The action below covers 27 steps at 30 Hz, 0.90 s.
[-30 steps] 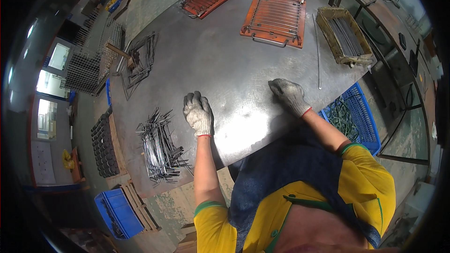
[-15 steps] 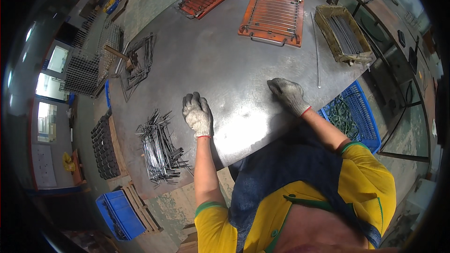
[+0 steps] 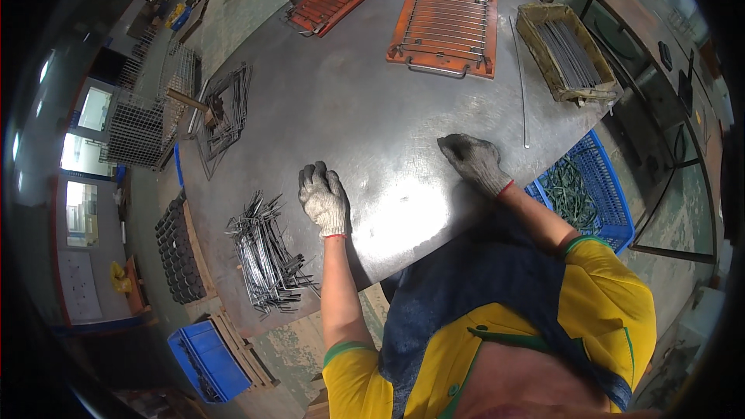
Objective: The person repeatedly picks up thin metal rods and inserts them into slots on an orange jig to assemble a metal frame. They then remove the completed frame and place it on the table, repeating the process with new rods from a nearby container.
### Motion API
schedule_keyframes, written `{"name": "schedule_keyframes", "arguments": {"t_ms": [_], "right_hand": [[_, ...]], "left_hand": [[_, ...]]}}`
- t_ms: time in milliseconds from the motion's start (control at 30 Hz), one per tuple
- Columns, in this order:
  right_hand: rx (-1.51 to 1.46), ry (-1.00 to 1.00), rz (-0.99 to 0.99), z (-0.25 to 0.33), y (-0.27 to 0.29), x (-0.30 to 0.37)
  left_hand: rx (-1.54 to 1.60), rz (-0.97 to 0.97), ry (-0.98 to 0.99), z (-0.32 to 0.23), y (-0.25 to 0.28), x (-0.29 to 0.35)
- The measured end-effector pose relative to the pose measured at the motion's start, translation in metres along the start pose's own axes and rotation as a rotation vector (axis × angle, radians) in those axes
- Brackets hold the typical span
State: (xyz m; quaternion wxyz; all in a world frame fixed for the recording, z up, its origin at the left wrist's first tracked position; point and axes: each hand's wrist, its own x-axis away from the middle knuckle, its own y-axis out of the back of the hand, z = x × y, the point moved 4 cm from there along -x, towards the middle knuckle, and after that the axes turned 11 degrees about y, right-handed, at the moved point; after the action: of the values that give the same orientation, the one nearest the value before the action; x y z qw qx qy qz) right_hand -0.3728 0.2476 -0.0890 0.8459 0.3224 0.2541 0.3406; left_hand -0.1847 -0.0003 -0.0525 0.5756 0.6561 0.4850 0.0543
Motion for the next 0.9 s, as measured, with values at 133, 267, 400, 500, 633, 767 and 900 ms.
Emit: {"name": "schedule_keyframes", "arguments": {"t_ms": [133, 267, 400, 500, 633, 767, 900], "right_hand": [[-0.002, -0.011, -0.002, -0.001, -0.001, 0.0], [-0.008, -0.02, 0.014, 0.005, 0.004, 0.0], [-0.009, -0.033, 0.042, 0.0, 0.001, 0.0], [-0.018, -0.001, 0.042, 0.004, 0.005, -0.001], [0.018, 0.071, -0.012, -0.002, -0.002, -0.001], [0.024, 0.062, -0.007, 0.007, 0.004, -0.003], [0.03, 0.093, -0.002, 0.001, 0.001, -0.003]], "left_hand": [[-0.028, -0.006, -0.002, -0.001, -0.001, 0.0], [-0.108, 0.036, 0.021, -0.003, -0.005, -0.007], [-0.149, 0.052, 0.057, -0.001, -0.012, -0.014], [-0.134, 0.049, 0.066, 0.0, -0.015, -0.018], [0.0, -0.034, 0.099, 0.004, -0.016, -0.026], [0.063, -0.123, 0.258, 0.021, -0.027, -0.037], [0.089, -0.091, 0.421, 0.014, -0.029, -0.047]]}}
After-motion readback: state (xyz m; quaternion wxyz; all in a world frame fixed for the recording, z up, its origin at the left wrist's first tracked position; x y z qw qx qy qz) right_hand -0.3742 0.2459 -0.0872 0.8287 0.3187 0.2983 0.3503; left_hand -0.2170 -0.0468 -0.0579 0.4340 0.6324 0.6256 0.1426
